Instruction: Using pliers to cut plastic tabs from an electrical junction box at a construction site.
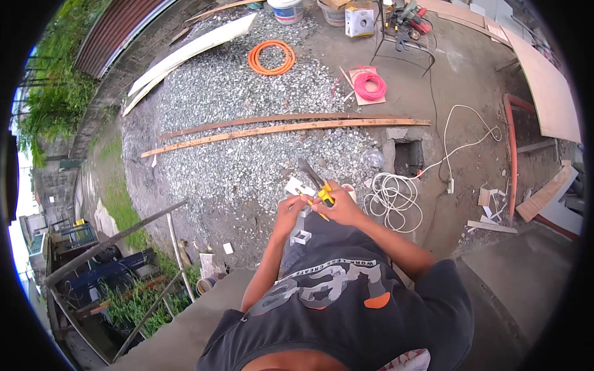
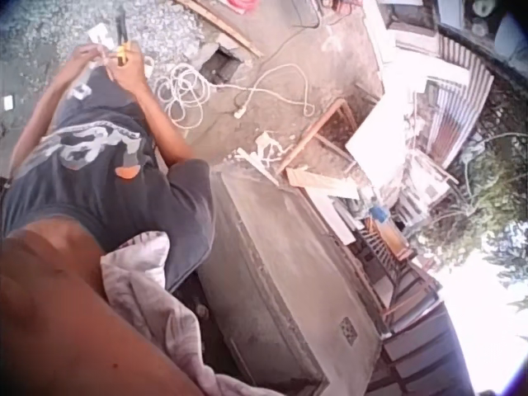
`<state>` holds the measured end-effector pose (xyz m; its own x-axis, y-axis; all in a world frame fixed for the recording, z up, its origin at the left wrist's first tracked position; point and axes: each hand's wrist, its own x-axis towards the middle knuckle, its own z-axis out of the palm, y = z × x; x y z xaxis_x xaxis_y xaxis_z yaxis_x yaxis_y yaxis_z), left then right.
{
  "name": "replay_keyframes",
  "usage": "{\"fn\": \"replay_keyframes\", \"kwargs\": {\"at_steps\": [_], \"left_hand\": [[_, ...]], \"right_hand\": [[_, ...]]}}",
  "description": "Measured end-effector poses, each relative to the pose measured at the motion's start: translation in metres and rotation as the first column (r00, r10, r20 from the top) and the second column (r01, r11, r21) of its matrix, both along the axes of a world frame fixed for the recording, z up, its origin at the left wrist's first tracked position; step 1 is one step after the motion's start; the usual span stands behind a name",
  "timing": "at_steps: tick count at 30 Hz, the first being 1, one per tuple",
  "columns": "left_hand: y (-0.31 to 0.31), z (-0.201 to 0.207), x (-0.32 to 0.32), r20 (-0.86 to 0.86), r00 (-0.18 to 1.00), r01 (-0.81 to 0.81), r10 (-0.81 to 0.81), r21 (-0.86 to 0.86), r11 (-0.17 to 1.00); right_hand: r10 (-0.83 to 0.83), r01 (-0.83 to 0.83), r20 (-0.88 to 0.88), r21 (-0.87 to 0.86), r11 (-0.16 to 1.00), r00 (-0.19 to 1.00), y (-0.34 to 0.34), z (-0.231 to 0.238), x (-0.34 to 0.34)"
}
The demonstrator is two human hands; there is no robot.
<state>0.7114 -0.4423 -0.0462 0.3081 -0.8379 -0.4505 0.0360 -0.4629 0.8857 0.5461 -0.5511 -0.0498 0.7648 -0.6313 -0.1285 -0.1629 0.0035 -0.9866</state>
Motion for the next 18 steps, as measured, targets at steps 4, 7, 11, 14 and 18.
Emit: {"fn": "replay_keyframes", "kwargs": {"at_steps": [4, 7, 11, 14, 18], "left_hand": [[-0.052, -0.002, 0.040, -0.021, 0.962, 0.271, -0.274, -0.076, 0.959], [-0.075, -0.027, 0.080, 0.005, 0.865, 0.501, -0.502, -0.055, 0.864], [-0.119, -0.045, 0.135, 0.065, 0.563, 0.825, -0.824, 0.012, 0.565], [-0.144, -0.060, 0.148, 0.170, 0.353, 0.929, -0.920, 0.050, 0.366], [-0.157, -0.094, 0.149, 0.381, 0.013, 0.984, -0.924, 0.159, 0.079]], "right_hand": [[-0.212, 0.199, -0.153, -0.095, 0.975, 0.965, -0.003, -0.003, 0.026], [-0.387, 0.388, -0.268, -0.049, 0.920, 0.882, 0.009, 0.000, 0.044], [-0.649, 0.710, -0.409, -0.003, 0.704, 0.641, 0.056, 0.014, 0.063], [-0.708, 0.864, -0.559, 0.029, 0.502, 0.431, 0.117, 0.020, 0.077], [-0.672, 0.901, -0.663, 0.008, 0.435, 0.330, 0.190, 0.023, 0.118]]}}
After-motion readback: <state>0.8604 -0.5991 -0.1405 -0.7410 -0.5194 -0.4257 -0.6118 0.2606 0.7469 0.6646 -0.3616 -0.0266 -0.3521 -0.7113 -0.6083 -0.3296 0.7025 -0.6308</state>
